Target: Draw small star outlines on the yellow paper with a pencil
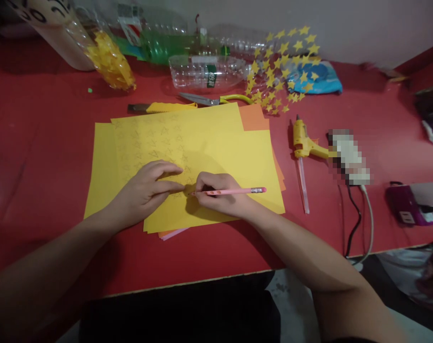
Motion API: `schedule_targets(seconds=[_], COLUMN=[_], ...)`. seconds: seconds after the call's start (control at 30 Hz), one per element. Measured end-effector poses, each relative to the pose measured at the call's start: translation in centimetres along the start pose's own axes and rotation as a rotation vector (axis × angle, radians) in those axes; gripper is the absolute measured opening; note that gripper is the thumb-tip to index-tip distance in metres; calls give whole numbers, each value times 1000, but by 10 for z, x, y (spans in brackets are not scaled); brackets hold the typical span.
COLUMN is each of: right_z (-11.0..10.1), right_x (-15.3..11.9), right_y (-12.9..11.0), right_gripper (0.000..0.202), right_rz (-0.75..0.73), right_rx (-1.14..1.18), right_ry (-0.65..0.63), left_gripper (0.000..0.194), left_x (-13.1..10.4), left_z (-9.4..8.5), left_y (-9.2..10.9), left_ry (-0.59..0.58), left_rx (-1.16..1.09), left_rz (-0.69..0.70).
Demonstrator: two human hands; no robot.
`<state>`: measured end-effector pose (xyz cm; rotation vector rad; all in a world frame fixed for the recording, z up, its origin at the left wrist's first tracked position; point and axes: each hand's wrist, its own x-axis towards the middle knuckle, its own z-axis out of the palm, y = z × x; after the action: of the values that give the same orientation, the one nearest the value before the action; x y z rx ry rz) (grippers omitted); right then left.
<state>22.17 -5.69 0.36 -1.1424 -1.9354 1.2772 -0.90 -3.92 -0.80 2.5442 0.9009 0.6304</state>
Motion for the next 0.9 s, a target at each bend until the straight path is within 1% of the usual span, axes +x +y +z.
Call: schedule_targets(seconds=[0.17,0.47,0.63,0.9], right_z=[1,3,3,4], right_x=[0,1,2,2], right_y=[-1,-1,-4,-3], right_gripper=[14,11,11,13], right_rz=[16,41,80,56], right_rx=[-47,-68,-50,-21], right_ry=[1,90,112,138], left_gripper=[38,36,36,34], left_x=[-1,0,0,0], left_z=[1,1,1,3], left_y=[-1,0,1,0], left_ry=[22,53,36,81], left_rx=[-9,4,-8,16], left_rz=[17,40,17,58])
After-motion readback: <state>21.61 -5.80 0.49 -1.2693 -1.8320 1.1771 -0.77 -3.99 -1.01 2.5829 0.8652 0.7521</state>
